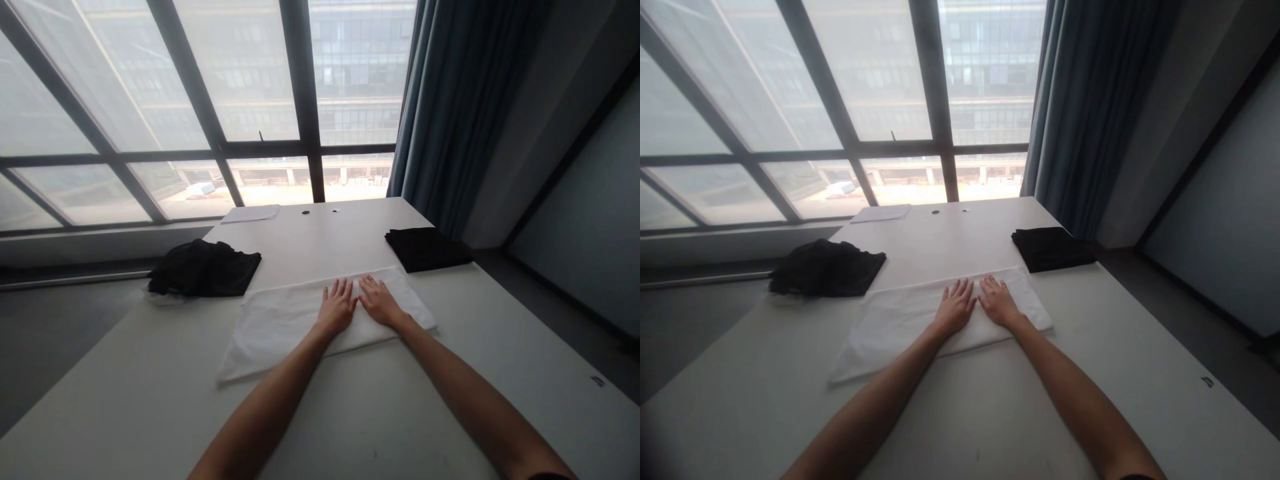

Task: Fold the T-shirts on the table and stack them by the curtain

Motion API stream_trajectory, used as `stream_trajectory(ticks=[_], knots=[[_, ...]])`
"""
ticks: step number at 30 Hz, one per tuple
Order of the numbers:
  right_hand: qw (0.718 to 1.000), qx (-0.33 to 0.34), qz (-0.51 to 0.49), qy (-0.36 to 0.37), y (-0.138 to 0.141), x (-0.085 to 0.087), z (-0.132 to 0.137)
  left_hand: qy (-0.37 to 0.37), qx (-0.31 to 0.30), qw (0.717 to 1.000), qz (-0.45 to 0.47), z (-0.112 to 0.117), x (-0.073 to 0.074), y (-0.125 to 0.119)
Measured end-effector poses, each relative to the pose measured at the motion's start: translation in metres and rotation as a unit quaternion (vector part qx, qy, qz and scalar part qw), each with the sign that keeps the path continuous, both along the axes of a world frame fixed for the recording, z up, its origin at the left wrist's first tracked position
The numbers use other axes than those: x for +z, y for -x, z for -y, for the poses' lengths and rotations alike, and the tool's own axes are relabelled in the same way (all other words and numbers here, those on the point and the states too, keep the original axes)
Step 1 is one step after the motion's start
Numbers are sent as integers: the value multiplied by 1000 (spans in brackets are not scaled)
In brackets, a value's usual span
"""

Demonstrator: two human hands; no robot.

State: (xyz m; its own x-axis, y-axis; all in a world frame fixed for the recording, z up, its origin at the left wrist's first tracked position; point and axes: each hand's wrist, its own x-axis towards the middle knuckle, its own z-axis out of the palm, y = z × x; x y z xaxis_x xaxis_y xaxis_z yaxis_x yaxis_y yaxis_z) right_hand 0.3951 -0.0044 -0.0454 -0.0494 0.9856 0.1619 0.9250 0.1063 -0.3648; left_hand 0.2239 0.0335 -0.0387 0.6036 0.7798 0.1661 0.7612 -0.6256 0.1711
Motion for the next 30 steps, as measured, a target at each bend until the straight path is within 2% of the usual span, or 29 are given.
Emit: stream_trajectory(ticks=[2,4,6,8,11,15,19,22,24,26,27,28,30], knots=[[998,-50,-41,-26,-20,7,-1,4,-5,1000,-9,-2,-10,-2],[984,-153,-78,-40,-48,15,0,3,-8,1000,-10,-4,-14,0],[965,-242,-98,-25,-79,23,3,3,-8,1000,-7,-5,-15,2],[953,-282,-108,14,-105,27,7,5,-8,1000,-3,-6,-15,2],[944,-294,-137,68,-124,25,12,8,-8,1000,5,-6,-14,2],[930,-284,-195,128,-122,22,14,8,-7,1000,8,-5,-15,1],[911,-254,-265,191,-123,32,21,9,-7,1000,14,-5,-17,2],[892,-197,-342,220,-128,44,27,19,-5,998,56,-5,-14,0],[866,-141,-421,229,-127,54,30,42,-16,990,130,-3,-8,-4],[845,-92,-479,219,-117,64,30,109,-35,964,238,1,2,-10],[844,-78,-488,206,-108,69,30,164,-41,940,296,5,8,-13],[848,-68,-490,190,-96,74,30,232,-43,906,353,8,14,-16],[858,-55,-485,160,-65,82,30,377,-32,804,459,16,26,-21]])
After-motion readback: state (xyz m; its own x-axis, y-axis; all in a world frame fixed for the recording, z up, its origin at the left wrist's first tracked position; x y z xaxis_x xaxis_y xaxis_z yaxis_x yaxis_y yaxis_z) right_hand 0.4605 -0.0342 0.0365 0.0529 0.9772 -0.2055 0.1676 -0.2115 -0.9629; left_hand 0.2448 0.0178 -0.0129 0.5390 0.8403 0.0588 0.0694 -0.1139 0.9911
